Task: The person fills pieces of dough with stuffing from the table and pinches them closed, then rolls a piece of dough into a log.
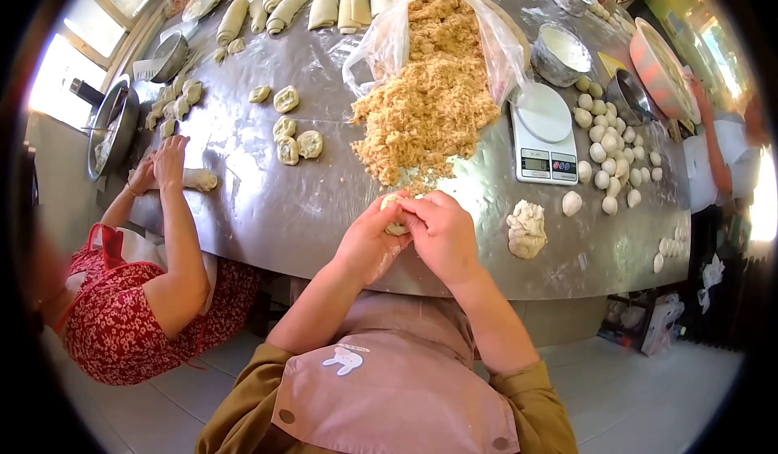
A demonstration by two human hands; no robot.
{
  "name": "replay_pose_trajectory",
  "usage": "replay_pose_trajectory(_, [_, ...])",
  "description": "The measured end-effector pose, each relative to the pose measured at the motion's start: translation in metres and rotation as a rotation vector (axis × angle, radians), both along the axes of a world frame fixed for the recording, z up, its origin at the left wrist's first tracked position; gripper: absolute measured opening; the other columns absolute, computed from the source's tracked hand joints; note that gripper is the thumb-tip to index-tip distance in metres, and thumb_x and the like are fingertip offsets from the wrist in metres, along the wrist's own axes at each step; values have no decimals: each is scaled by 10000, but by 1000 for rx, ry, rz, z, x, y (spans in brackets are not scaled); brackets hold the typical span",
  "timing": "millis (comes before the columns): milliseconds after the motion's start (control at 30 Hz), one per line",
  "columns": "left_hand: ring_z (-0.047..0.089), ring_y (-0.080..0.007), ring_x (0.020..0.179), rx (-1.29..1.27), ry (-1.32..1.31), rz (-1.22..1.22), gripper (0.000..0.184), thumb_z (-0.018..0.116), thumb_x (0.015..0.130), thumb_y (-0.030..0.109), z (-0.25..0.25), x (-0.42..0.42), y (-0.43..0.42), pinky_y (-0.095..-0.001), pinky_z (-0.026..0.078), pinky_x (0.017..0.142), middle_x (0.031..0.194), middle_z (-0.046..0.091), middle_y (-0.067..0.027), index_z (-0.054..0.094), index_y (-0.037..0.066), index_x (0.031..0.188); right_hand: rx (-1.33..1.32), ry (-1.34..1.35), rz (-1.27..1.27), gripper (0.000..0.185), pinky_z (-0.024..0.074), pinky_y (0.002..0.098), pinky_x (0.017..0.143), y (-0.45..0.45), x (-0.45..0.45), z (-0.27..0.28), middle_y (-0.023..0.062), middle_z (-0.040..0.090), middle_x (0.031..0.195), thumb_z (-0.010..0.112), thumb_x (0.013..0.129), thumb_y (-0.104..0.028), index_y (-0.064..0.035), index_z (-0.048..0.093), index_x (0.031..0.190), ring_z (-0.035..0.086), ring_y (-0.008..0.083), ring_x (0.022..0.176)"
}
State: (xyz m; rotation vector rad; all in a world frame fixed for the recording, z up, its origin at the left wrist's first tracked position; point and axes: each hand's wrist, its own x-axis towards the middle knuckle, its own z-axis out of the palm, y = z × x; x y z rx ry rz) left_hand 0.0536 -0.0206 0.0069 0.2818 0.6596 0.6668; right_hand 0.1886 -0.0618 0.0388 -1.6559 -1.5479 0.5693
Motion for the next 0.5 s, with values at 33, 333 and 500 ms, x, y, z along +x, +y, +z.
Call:
replay_pose_trajectory(33, [547, -204, 1124, 8, -2, -18, 319, 414, 1053, 173, 2, 0, 0, -416, 424, 1004, 1188, 563, -94, 453, 60, 1348, -40, 33, -5, 225, 504, 311, 645, 1, 1, 1, 98, 683, 869, 738, 805, -38, -47, 727, 1029, 643, 226, 751])
replay_pose_trajectory(333, [568, -220, 1131, 48, -69, -39, 337, 455, 1041, 166, -2, -6, 3, -417, 443, 1003, 1214, 581, -113, 465, 45, 1355, 71, -83, 82, 273, 530, 337, 699, -5, 4, 10, 89, 706, 897, 752, 818, -130, -91, 701, 1084, 652, 225, 775])
replay_pose_trajectory(500, [584, -231, 1138, 54, -80, -46, 377, 479, 1034, 191, 11, -11, 5, -372, 500, 947, 1239, 576, -116, 438, 38, 1375, 112, -54, 62, 610, 471, 410, 959, -6, 20, 12, 132, 616, 1233, 805, 781, -280, -58, 560, 1293, 581, 304, 1132])
